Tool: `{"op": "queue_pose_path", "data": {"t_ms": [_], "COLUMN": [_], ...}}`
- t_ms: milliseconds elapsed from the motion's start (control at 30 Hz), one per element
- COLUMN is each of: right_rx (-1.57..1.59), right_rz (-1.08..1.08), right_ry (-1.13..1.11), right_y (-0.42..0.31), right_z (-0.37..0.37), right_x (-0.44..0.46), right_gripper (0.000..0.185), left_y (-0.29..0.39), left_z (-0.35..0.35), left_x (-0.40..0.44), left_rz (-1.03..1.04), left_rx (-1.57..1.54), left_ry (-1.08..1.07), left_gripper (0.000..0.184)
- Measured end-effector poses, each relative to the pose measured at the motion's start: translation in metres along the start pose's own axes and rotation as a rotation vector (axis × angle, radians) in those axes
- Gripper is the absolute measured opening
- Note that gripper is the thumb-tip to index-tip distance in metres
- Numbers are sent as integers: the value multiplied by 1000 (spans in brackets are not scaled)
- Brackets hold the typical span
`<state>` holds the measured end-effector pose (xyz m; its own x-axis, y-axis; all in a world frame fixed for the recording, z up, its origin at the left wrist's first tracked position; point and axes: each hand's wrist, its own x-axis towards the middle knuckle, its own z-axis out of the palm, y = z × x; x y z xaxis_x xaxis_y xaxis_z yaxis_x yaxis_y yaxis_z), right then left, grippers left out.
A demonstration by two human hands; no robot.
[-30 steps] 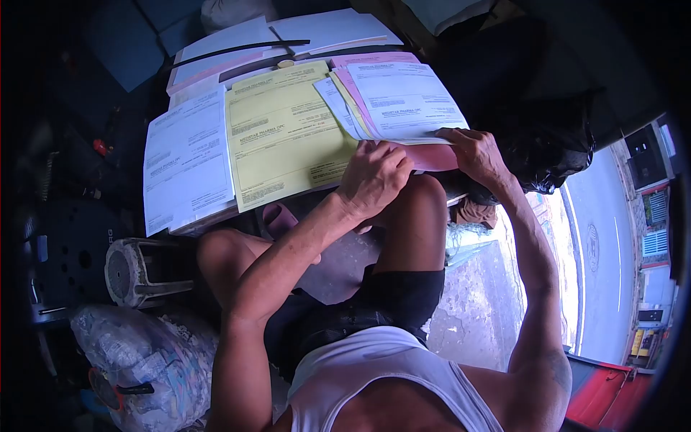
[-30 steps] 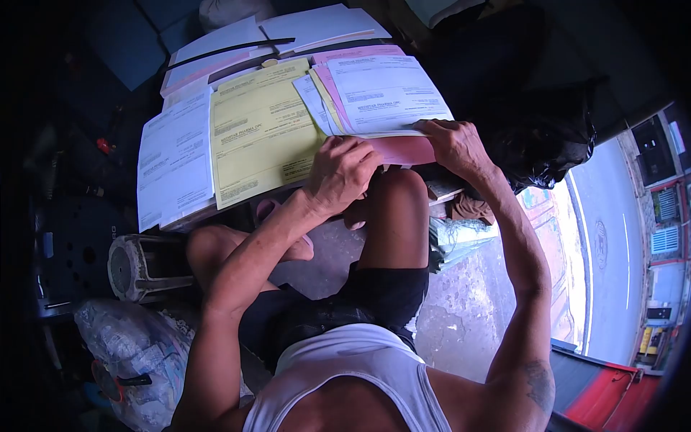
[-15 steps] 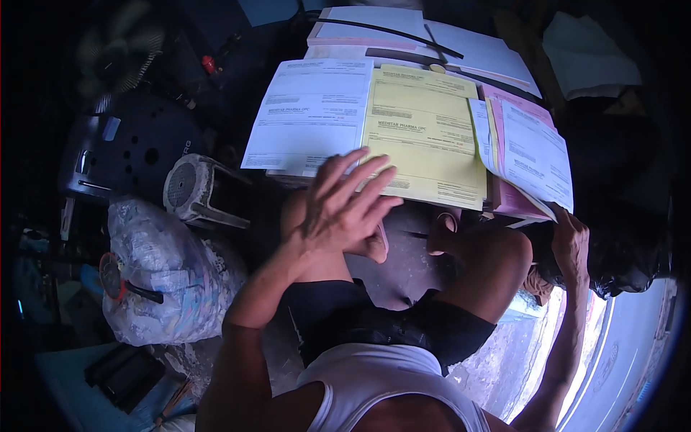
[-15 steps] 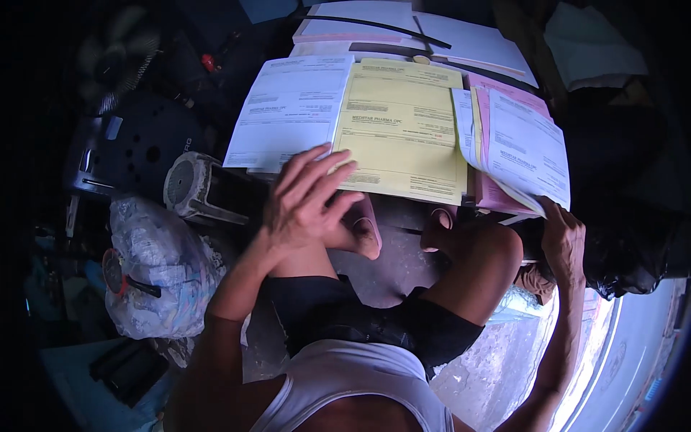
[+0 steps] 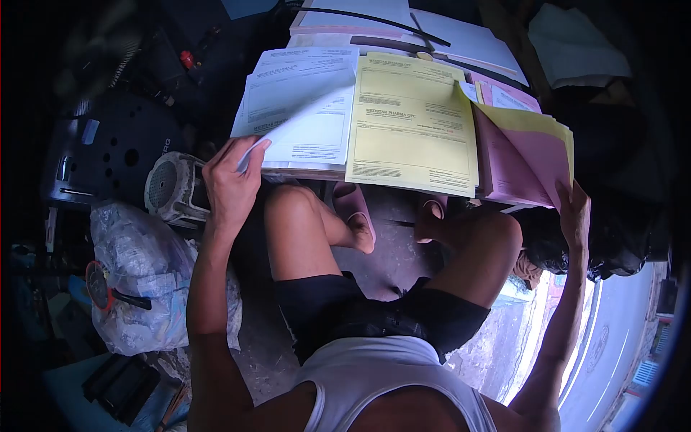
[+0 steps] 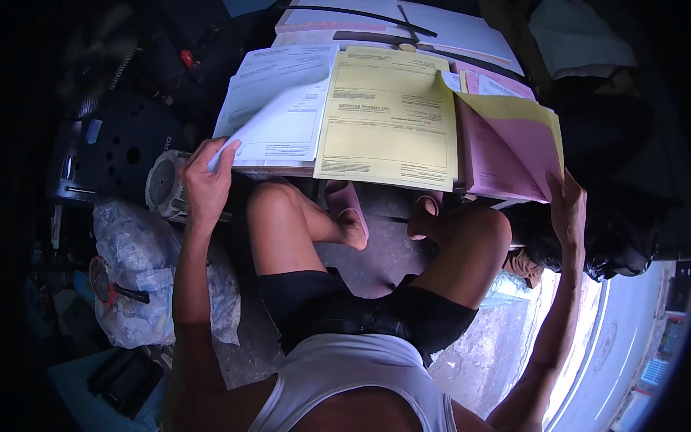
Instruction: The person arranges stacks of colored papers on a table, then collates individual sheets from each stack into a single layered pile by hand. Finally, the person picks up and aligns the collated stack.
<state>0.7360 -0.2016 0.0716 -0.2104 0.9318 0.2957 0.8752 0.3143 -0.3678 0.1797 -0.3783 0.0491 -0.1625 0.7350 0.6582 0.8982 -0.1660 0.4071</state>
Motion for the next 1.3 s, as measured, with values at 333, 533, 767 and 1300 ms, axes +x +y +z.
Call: {"op": "queue_pose_path", "data": {"t_ms": [333, 533, 767, 1300], "right_rx": [146, 169, -146, -40], "right_rz": [10, -116, -612, -562], "right_ry": [108, 221, -25, -573], "right_y": [-43, -106, -180, -197], "right_z": [4, 18, 69, 48], "right_x": [58, 85, 60, 30], "right_gripper": [35, 28, 14, 36], "left_y": [88, 90, 85, 107], "left_z": [110, 107, 109, 88], "left_x": [36, 15, 10, 41], "left_rz": [595, 721, 771, 302], "left_rx": [169, 111, 128, -91], "left_ry": [-411, -382, -289, -552], "left_gripper": [41, 24, 17, 14]}}
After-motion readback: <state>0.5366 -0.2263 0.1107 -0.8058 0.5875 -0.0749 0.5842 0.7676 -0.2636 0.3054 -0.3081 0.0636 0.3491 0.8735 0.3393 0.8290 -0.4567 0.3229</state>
